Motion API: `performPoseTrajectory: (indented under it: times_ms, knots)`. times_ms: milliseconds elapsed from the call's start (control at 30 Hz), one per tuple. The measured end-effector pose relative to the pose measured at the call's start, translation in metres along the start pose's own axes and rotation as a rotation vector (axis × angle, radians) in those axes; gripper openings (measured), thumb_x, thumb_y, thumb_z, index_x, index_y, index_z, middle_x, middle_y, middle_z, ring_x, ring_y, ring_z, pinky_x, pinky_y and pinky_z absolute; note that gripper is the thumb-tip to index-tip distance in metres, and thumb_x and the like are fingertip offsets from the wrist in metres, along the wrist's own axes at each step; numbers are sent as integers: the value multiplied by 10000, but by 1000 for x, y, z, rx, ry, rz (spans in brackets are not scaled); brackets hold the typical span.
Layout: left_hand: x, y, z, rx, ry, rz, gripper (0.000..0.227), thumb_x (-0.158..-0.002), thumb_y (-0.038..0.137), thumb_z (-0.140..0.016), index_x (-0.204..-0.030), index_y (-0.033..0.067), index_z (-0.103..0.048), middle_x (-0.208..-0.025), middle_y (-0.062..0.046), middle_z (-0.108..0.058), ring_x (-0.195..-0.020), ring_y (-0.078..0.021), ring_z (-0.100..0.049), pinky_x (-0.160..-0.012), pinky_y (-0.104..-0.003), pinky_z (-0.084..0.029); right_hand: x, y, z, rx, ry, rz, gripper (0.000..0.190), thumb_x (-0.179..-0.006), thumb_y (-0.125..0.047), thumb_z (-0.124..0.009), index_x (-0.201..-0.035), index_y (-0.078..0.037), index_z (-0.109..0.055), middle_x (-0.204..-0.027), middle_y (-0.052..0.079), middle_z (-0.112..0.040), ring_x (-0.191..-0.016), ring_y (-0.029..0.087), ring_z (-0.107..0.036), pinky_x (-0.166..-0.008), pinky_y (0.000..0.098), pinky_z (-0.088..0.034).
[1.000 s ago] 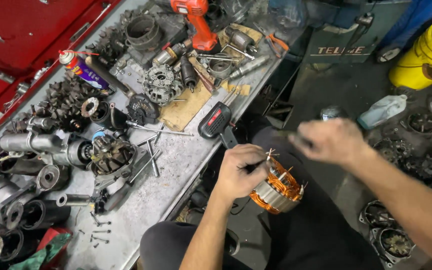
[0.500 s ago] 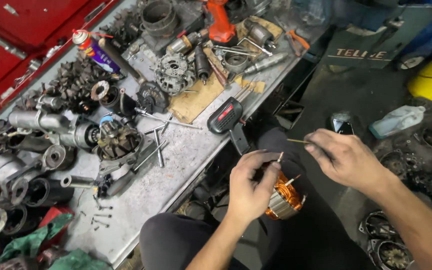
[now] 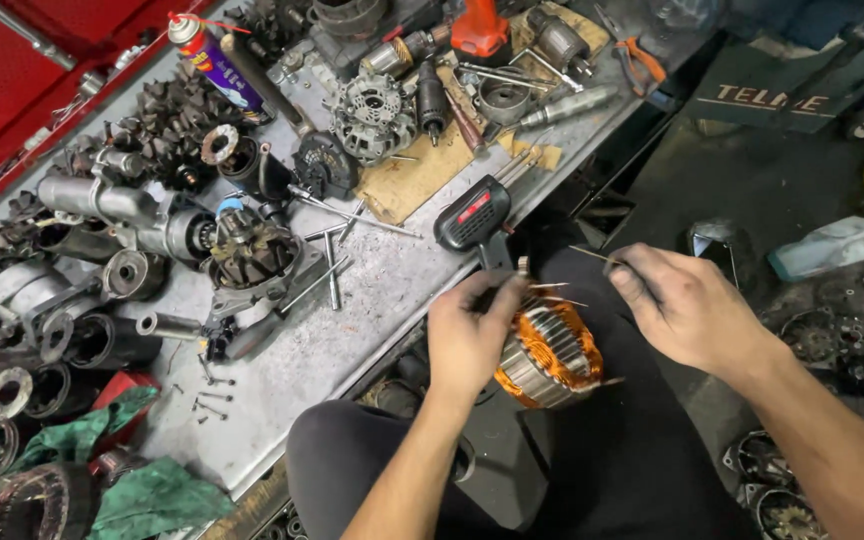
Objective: The person holds a motor stator with copper windings and uses a yellow-handled tool to scrape and clean the wire ends. The person rotates the stator to access different sections while working on the windings.
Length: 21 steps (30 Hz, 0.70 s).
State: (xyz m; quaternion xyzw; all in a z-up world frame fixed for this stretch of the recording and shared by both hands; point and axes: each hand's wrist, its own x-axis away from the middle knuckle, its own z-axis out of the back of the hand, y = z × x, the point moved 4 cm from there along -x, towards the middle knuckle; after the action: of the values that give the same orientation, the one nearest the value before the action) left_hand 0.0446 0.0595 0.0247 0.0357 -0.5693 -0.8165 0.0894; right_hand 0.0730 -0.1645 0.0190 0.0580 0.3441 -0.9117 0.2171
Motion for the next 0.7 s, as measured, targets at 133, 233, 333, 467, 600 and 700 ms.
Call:
performPoseTrajectory:
  times_ms: [133, 233, 333, 467, 600, 700]
  knots:
    - [10, -13, -9, 50, 36, 63, 284, -931, 142, -581, -1125, 21, -749, -917, -57, -792, -765, -153, -697, -728, -266, -561, -3, -3, -1, 11, 13, 25, 73, -959, -65, -613, -1004, -26, -655, -690, 87, -658, -457, 260, -551, -481, 390, -446]
    - [11, -4, -7, 111, 85, -53, 270, -925, 176, -652, -1099, -7, -748, -930, -65, -795, -782, -133, -703, -741, -241, -566, -8, -9, -4, -20, -23, 100, 143, -923, -38, -636, -1062, -10, -658, -804, 98, -703, -475, 244, -560, -485, 382, -449]
    - [6, -1, -6, 120, 57, -72, 221, -875, 155, -718, -988, -20, -792, -836, -64, -811, -681, -118, -700, -662, -225, -561, -15, -11, -10, 10, -75, 135, 226, -894, -51, -660, -1110, 15, -673, -906, 118, -743, -495, 242, -613, -490, 368, -492]
    - [4, -9, -10, 128, 21, -82, 235, -842, 138, -715, -999, -17, -795, -857, -73, -818, -670, -116, -698, -650, -224, -563, -20, -4, -23, 333, -93, 202, 171, -953, -231, -640, -877, -82, -608, -707, 83, -660, -501, 296, -604, -496, 429, -504]
    - [2, -7, -8, 127, 46, 65, 275, -828, 158, -731, -1003, -39, -809, -640, -29, -719, -499, -81, -520, -477, -219, -444, -32, 26, -15, 720, 25, 90, 379, -1045, -451, -579, -836, -136, -598, -703, 50, -679, -572, 377, -667, -500, 474, -531]
    - [9, 6, -7, 103, 79, -52, 236, -809, 108, -718, -990, -15, -805, -655, -70, -758, -489, -104, -578, -477, -235, -480, -17, -3, -13, 657, 31, 369, 320, -981, -338, -661, -759, -130, -564, -630, 13, -632, -462, 249, -584, -449, 372, -466]
